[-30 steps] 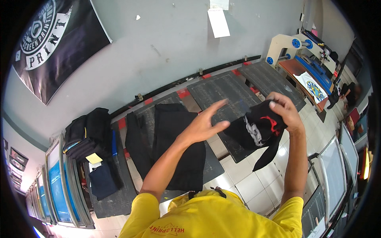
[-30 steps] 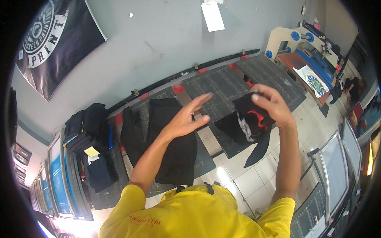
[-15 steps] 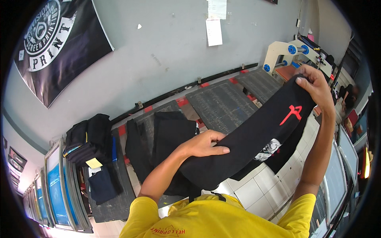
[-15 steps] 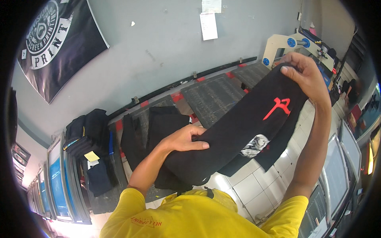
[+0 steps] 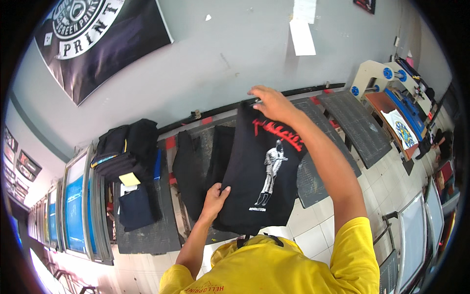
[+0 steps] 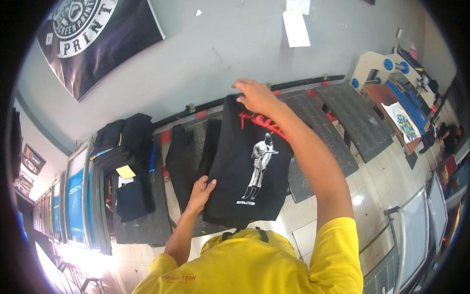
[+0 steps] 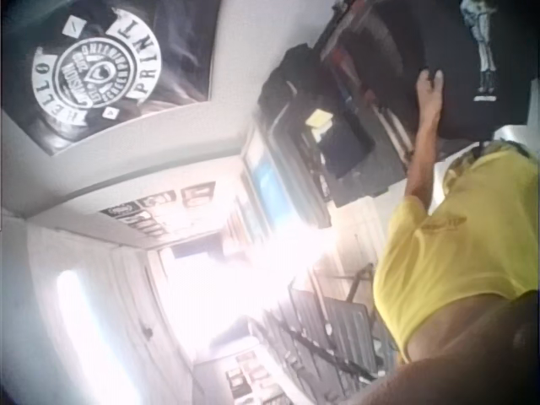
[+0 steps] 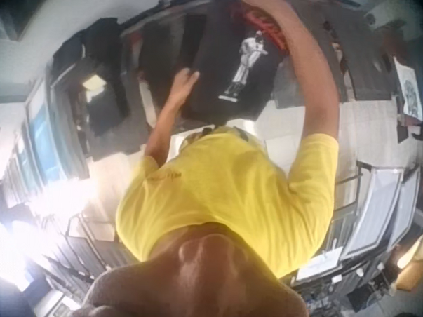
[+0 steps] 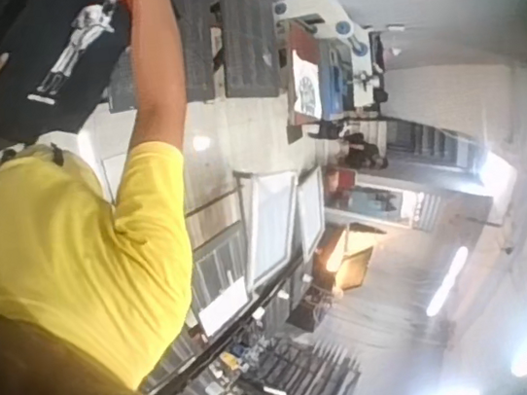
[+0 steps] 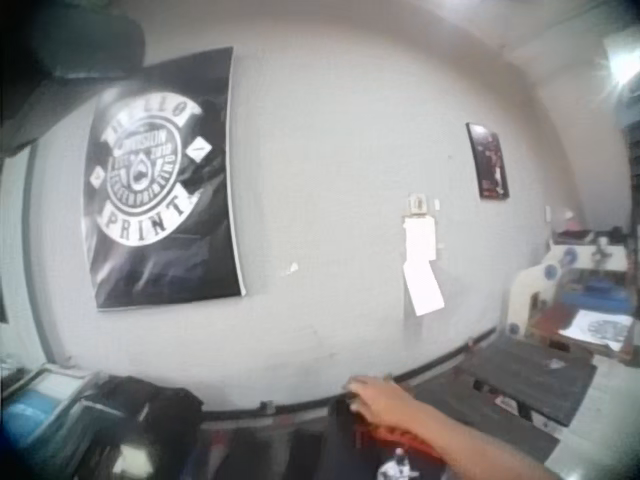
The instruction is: The person walks through a print shop, touching the metal frames of printing screens before picking up black t-shirts from a stack and laying them flat on a table to view the printed graphics.
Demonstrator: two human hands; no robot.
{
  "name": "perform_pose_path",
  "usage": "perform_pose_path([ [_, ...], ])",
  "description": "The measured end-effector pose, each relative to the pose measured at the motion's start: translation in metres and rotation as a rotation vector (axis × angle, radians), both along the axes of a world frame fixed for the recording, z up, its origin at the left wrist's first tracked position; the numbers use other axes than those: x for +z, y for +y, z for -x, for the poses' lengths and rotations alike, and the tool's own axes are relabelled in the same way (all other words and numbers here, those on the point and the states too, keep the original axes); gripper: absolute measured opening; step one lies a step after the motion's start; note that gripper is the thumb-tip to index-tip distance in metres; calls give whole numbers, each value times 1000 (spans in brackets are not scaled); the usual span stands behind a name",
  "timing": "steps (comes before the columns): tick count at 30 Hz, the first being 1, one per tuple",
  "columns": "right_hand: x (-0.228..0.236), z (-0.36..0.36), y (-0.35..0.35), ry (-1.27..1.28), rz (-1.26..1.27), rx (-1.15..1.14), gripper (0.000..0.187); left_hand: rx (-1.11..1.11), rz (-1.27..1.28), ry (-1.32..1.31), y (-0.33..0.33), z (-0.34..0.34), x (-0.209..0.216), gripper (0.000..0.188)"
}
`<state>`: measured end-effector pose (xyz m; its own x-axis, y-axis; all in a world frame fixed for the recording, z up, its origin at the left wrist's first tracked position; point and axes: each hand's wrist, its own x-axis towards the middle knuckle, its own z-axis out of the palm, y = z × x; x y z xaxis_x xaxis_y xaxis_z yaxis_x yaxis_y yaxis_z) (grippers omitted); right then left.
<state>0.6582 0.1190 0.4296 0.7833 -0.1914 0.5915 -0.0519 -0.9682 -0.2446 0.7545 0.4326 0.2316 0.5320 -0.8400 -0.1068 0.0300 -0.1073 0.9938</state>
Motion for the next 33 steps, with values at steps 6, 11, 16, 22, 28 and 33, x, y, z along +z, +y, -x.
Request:
perform_pose_path([
  [6,-112,39,37,115,-307,-45,25,193,-182,-102,54,-17,-69,28],
  [11,-213,139,77,464,-770,-421,32,241,-254,-271,60,-12,-71,30],
  [16,-282,215,151,638,-929,-602,55,138,-334,-167,62,-21,-75,44],
  [22,-317,229,188,212,-1647,-653,65,0,-346,-80,57,-24,-52,39],
  [28,-285,243,199,-103,-1249,-796,27,0,-335,170,61,-19,-11,32],
  [33,-249,266,202,-246,-1494,-685,20,-41,-359,85,79,-15,-10,35],
])
